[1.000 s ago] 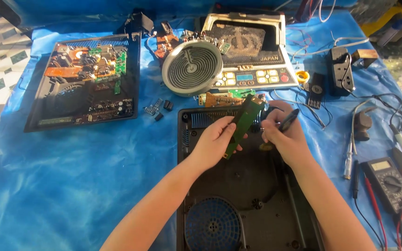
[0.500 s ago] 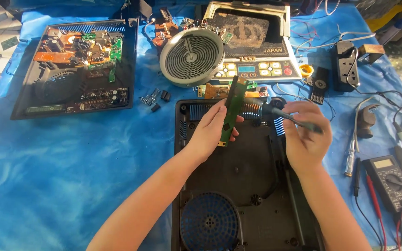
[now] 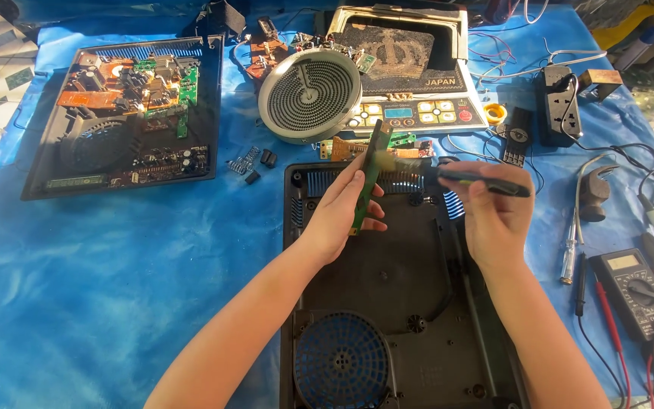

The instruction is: Cleaning a circuit board using a small brush to remove dust and debris.

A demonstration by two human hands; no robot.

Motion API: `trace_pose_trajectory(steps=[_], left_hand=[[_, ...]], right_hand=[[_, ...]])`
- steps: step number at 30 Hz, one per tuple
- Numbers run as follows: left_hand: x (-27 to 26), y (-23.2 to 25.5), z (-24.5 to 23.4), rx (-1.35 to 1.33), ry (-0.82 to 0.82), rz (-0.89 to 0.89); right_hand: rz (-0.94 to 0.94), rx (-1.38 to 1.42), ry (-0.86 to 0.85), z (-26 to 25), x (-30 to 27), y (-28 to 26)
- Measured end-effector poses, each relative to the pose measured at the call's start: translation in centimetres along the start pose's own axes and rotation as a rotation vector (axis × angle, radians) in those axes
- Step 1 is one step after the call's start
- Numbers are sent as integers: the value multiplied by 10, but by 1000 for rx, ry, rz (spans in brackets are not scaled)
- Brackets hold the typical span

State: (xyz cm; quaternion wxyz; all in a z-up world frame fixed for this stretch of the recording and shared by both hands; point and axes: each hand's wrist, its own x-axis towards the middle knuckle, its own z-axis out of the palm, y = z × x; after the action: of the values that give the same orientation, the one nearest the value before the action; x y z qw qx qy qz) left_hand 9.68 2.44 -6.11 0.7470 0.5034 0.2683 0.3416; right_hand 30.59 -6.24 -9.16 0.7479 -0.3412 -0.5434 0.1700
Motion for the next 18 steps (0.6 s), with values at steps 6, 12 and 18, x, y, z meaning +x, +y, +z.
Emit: trace_pose_trajectory(steps=[6, 12, 18], left_hand=[[9, 2, -9, 39, 23, -30], [21, 26, -40, 134, 12, -108], [20, 28, -34, 70, -52, -104]], right_hand=[[143, 237, -16, -17, 35, 45], [239, 241, -29, 9, 51, 54], [-197, -251, -200, 24, 32, 28]])
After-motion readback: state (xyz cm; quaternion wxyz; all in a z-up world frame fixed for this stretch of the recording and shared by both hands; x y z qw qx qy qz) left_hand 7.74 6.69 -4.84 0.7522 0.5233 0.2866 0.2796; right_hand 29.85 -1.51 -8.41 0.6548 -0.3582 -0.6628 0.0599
